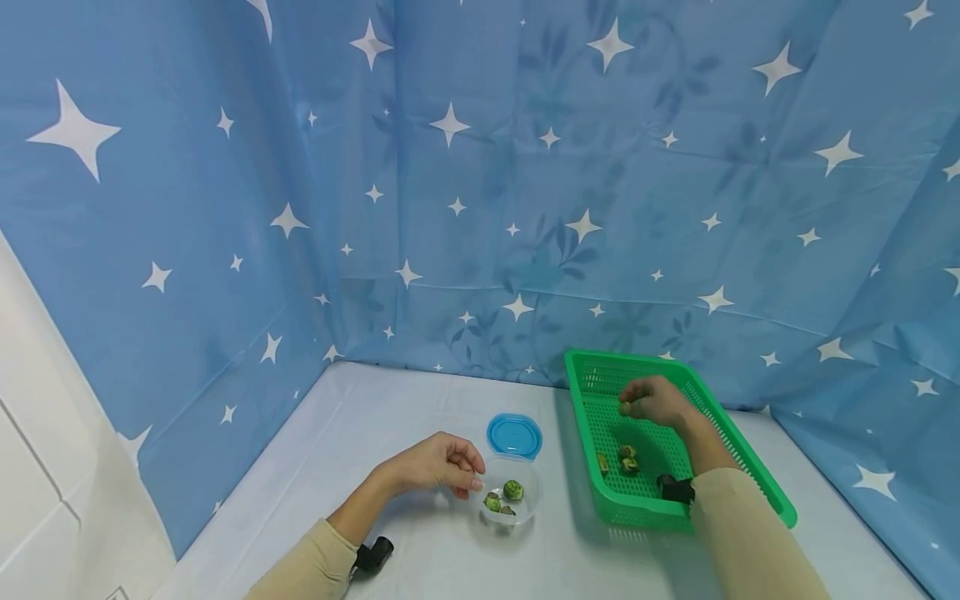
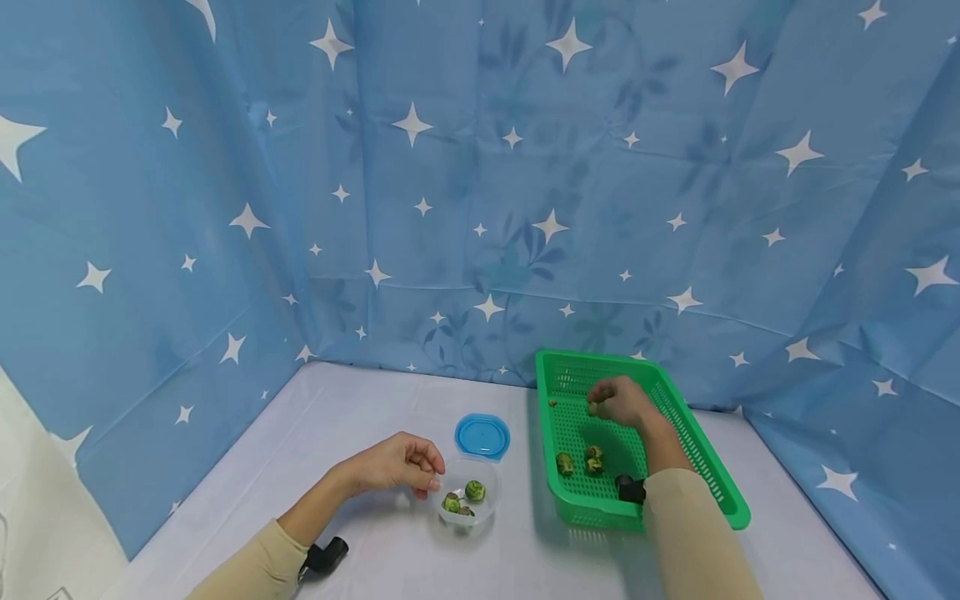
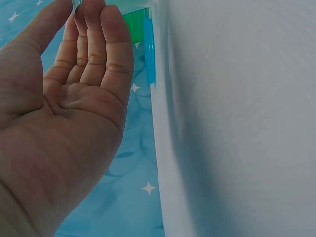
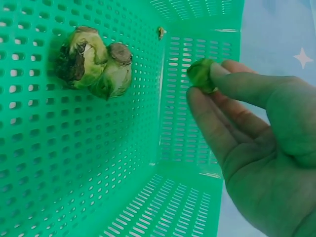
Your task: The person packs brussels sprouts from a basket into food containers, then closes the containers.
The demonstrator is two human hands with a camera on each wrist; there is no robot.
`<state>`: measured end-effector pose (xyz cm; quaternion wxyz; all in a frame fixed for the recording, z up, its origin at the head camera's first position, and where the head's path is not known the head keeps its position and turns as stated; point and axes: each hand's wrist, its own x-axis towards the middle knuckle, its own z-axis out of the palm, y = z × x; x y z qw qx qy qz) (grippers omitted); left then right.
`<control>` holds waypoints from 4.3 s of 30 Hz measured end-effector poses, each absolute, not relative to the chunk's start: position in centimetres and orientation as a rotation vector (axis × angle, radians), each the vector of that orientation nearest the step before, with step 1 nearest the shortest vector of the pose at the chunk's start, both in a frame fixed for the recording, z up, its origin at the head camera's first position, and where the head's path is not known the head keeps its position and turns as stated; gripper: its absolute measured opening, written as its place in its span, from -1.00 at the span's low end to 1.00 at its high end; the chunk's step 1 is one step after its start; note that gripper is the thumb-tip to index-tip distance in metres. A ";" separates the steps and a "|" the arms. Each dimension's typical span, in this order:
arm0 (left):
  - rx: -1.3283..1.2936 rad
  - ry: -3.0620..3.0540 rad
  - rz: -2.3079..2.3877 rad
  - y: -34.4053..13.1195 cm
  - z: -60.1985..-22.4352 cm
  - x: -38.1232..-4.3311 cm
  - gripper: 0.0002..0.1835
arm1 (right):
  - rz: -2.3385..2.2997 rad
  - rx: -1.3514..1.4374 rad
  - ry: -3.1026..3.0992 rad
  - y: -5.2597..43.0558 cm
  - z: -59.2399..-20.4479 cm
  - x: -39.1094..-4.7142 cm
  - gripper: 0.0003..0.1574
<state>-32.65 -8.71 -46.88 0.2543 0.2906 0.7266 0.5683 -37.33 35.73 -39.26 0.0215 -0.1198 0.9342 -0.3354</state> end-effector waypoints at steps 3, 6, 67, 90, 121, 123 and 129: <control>0.791 1.969 1.545 -8.7 -46.8 -32.6 -0.61 | -1.078 -0.376 2.916 35.5 -39.1 -37.5 -0.72; 0.798 1.966 1.542 -8.8 -46.8 -32.6 -0.60 | -1.131 -0.375 2.919 35.2 -38.9 -37.6 -0.68; 0.810 1.970 1.534 -8.9 -46.8 -32.7 -0.66 | -1.451 -1.000 3.115 24.2 -30.4 -32.8 -0.83; 0.787 1.973 1.546 -8.8 -46.7 -32.6 -0.63 | -1.661 -1.129 2.971 22.0 -32.6 -29.8 -0.80; 0.817 1.970 1.536 -8.8 -46.8 -32.6 -0.59 | -1.826 -1.110 2.865 22.0 -35.9 -28.8 -0.77; 0.821 1.968 1.539 -8.8 -46.8 -32.6 -0.59 | -1.824 -1.100 2.861 22.2 -36.2 -29.0 -0.77; 0.830 1.965 1.537 -8.8 -46.9 -32.7 -0.59 | -1.817 -1.096 2.815 22.2 -36.8 -29.4 -0.78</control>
